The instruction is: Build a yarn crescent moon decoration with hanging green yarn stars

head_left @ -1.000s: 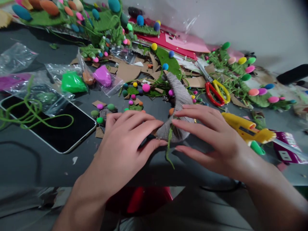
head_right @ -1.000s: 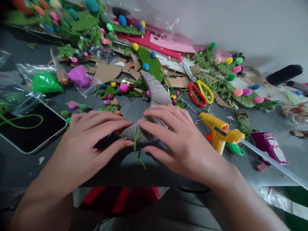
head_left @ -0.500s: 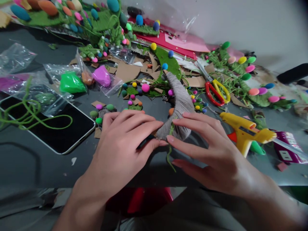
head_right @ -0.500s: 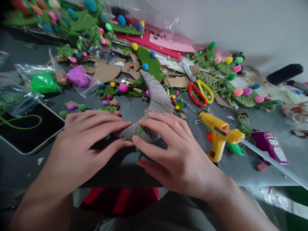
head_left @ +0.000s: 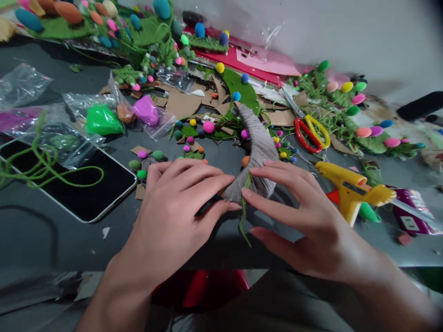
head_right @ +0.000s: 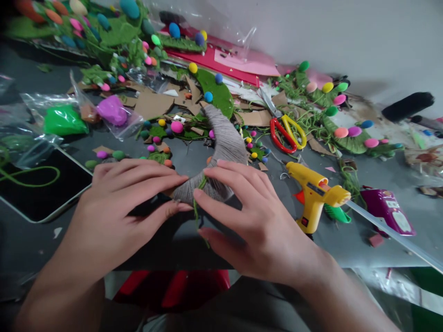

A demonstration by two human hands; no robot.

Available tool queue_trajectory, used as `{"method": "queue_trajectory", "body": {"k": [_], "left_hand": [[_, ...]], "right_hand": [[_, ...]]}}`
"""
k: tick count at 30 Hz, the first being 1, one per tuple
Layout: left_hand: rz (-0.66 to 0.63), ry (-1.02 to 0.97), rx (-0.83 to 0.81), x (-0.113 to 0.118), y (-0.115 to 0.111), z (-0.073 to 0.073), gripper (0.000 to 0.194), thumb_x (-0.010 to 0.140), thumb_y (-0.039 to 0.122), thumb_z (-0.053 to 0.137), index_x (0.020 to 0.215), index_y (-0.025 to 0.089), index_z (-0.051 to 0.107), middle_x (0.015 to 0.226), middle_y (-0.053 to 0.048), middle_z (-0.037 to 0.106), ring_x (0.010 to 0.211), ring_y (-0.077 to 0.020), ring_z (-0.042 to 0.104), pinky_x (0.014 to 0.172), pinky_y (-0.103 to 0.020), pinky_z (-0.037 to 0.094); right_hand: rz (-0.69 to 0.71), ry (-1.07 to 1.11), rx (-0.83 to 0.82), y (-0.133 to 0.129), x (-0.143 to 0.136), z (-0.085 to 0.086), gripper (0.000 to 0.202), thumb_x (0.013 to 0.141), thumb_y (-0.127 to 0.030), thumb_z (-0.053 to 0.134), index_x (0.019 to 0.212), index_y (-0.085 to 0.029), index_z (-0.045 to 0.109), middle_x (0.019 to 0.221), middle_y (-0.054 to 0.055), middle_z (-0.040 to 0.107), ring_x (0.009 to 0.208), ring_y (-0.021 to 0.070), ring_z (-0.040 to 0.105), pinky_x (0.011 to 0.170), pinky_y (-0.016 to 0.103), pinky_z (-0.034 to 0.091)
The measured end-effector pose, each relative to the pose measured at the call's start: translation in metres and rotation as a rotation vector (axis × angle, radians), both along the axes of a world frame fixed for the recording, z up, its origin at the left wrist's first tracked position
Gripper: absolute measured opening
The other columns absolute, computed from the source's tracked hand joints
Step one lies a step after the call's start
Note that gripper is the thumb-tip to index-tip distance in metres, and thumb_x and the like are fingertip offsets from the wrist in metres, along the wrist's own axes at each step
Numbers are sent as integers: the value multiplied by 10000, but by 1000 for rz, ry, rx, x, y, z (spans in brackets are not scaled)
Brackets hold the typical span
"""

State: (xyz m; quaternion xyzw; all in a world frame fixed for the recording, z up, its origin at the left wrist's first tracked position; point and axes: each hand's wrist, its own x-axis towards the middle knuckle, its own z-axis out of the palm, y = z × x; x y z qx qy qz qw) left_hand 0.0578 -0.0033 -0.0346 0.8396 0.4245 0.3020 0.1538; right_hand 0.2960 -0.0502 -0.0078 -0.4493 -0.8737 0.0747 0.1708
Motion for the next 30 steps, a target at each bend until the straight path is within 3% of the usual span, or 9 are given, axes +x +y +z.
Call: {"method": "queue_trajectory", "body": {"k": [14,20,30], "left_hand": [[1,-7,1,0,-1,1,138,929,355,697,1060,312,702,1127,12,768,1110,-274,667,972,-497,391],[-3,-30,6,0,-1,0,156,910,331,724,1063,301,710,1107,12,766,1097,-260,667,975,-477,385],[-7,-56,7,1,-1,0,148,902,306,734,1048,280,725,1093,14,772,1089,-252,670,968,-458,383]], "right_hand": [[-118,-96,34,13,7,-4,546,905,-359,690,1429,-255,577,1533,132,480,1455,338,413,1154,588,391],[-165,-85,14,16,8,-2,658,892,-470,697,1473,-209,532,1556,152,447,1451,339,416,1175,568,382],[-43,-77,33,11,6,-2,598,904,-448,700,1445,-235,560,1569,127,430,1500,329,352,1204,552,347]]}}
